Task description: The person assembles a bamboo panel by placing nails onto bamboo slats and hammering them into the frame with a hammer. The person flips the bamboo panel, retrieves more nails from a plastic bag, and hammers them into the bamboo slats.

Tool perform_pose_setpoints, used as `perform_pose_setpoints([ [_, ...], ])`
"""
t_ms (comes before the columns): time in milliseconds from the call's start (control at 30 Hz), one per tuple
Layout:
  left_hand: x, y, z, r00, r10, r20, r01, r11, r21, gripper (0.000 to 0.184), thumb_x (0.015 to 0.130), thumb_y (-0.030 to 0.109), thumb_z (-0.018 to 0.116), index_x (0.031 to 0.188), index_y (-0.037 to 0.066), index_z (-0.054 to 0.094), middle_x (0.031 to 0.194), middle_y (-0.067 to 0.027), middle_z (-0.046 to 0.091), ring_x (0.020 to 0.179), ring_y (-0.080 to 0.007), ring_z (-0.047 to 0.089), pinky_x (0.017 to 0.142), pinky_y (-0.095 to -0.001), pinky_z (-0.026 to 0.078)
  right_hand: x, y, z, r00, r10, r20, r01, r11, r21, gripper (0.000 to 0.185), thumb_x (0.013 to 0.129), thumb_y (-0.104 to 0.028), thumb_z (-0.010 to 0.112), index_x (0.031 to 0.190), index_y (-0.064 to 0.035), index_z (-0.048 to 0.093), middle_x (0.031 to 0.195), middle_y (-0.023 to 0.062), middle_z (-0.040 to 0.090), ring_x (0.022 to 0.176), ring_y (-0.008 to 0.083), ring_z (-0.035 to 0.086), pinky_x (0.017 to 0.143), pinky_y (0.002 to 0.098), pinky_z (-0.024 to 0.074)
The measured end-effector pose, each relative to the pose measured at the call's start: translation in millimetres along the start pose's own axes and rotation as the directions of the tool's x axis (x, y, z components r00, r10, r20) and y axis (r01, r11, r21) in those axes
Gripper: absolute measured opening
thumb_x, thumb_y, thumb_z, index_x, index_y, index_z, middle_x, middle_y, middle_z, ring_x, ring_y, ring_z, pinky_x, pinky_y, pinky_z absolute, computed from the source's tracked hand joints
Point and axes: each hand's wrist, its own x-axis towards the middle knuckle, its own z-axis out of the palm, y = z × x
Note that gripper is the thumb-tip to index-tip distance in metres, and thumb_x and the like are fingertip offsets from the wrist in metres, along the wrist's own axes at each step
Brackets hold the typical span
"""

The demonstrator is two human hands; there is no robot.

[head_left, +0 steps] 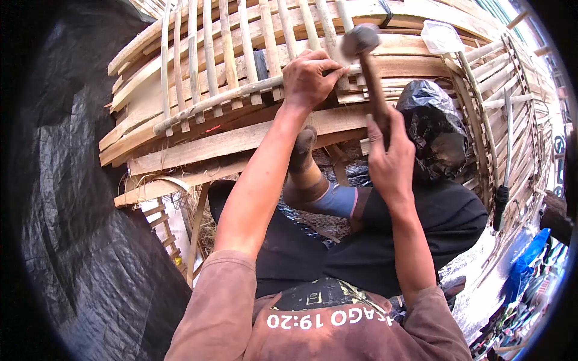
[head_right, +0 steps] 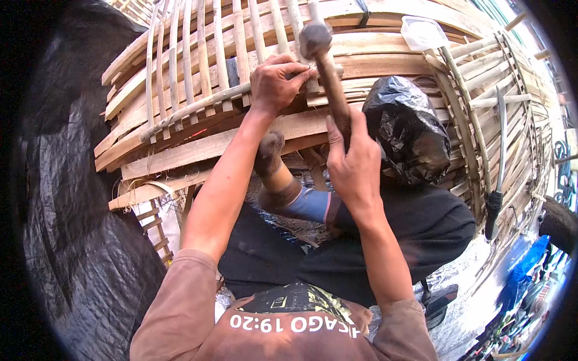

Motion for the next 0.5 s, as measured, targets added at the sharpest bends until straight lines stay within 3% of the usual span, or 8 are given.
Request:
perform_pose_setpoints([
  [133, -1, -5, 3, 0.999, 0.018, -0.036, -0.019, 0.999, -0.025, 0.014, 0.076, 0.030, 0.081, 0.079, 0.016, 0.079, 0.075, 0.0016, 0.068, 0.076, -0.0187, 0.066, 0.065, -0.0338, 0.054, 4, -1, 1, 1.000, 0.016, 0.005, -0.016, 1.000, 0.002, 0.025, 0.099, -0.017, 0.060, 0.117, -0.0017, 0.054, 0.083, 0.0280, 0.065, 0.083, 0.0486, 0.064, 0.064, 0.0454, 0.0498],
  [200, -2, 1, -1, 1.000, 0.019, -0.012, -0.019, 1.000, 0.015, 0.016, 0.076, 0.026, 0.083, 0.082, 0.012, 0.080, 0.078, -0.0026, 0.071, 0.075, -0.0201, 0.068, 0.066, -0.0340, 0.053, 8, -16, -10, 1.000, 0.018, -0.020, -0.017, 1.000, 0.025, 0.027, 0.099, -0.016, 0.060, 0.120, -0.0009, 0.054, 0.083, 0.0257, 0.065, 0.075, 0.0391, 0.069, 0.064, 0.0412, 0.0504],
  [267, -3, 0, 0, 1.000, 0.019, -0.017, -0.019, 1.000, 0.002, 0.016, 0.076, 0.026, 0.083, 0.082, 0.012, 0.080, 0.077, -0.0024, 0.071, 0.074, -0.0200, 0.067, 0.066, -0.0341, 0.053, 11, -24, -16, 0.996, -0.051, -0.071, 0.055, 0.997, 0.058, 0.027, 0.099, -0.016, 0.060, 0.120, -0.0007, 0.053, 0.083, 0.0250, 0.065, 0.075, 0.0351, 0.070, 0.064, 0.0397, 0.0502],
  [400, 0, -3, 2, 0.999, 0.026, -0.028, -0.027, 1.000, -0.007, 0.017, 0.076, 0.027, 0.084, 0.082, 0.011, 0.080, 0.076, -0.0017, 0.071, 0.073, -0.0199, 0.067, 0.066, -0.0339, 0.053, 4, 3, 4, 0.995, -0.084, -0.057, 0.084, 0.996, 0.005, 0.028, 0.098, -0.016, 0.061, 0.119, -0.0002, 0.054, 0.088, 0.0270, 0.066, 0.082, 0.0427, 0.069, 0.066, 0.0420, 0.0511],
  [433, 0, -4, 2, 0.999, 0.029, -0.036, -0.030, 0.999, -0.024, 0.017, 0.076, 0.027, 0.084, 0.082, 0.011, 0.080, 0.076, -0.0017, 0.071, 0.073, -0.0199, 0.067, 0.066, -0.0339, 0.053, 5, 4, 2, 0.998, 0.056, 0.043, -0.052, 0.995, -0.089, 0.027, 0.098, -0.017, 0.061, 0.118, -0.0003, 0.055, 0.090, 0.0287, 0.066, 0.087, 0.0459, 0.067, 0.068, 0.0442, 0.0512],
  [500, -1, -2, 1, 0.999, 0.031, -0.034, -0.032, 0.999, -0.027, 0.017, 0.076, 0.026, 0.083, 0.082, 0.011, 0.079, 0.076, -0.0015, 0.071, 0.071, -0.0203, 0.067, 0.065, -0.0339, 0.053, 10, -2, -3, 1.000, 0.010, -0.006, -0.010, 0.999, -0.048, 0.026, 0.098, -0.017, 0.061, 0.118, -0.0003, 0.055, 0.088, 0.0274, 0.066, 0.083, 0.0440, 0.068, 0.067, 0.0436, 0.0511],
])
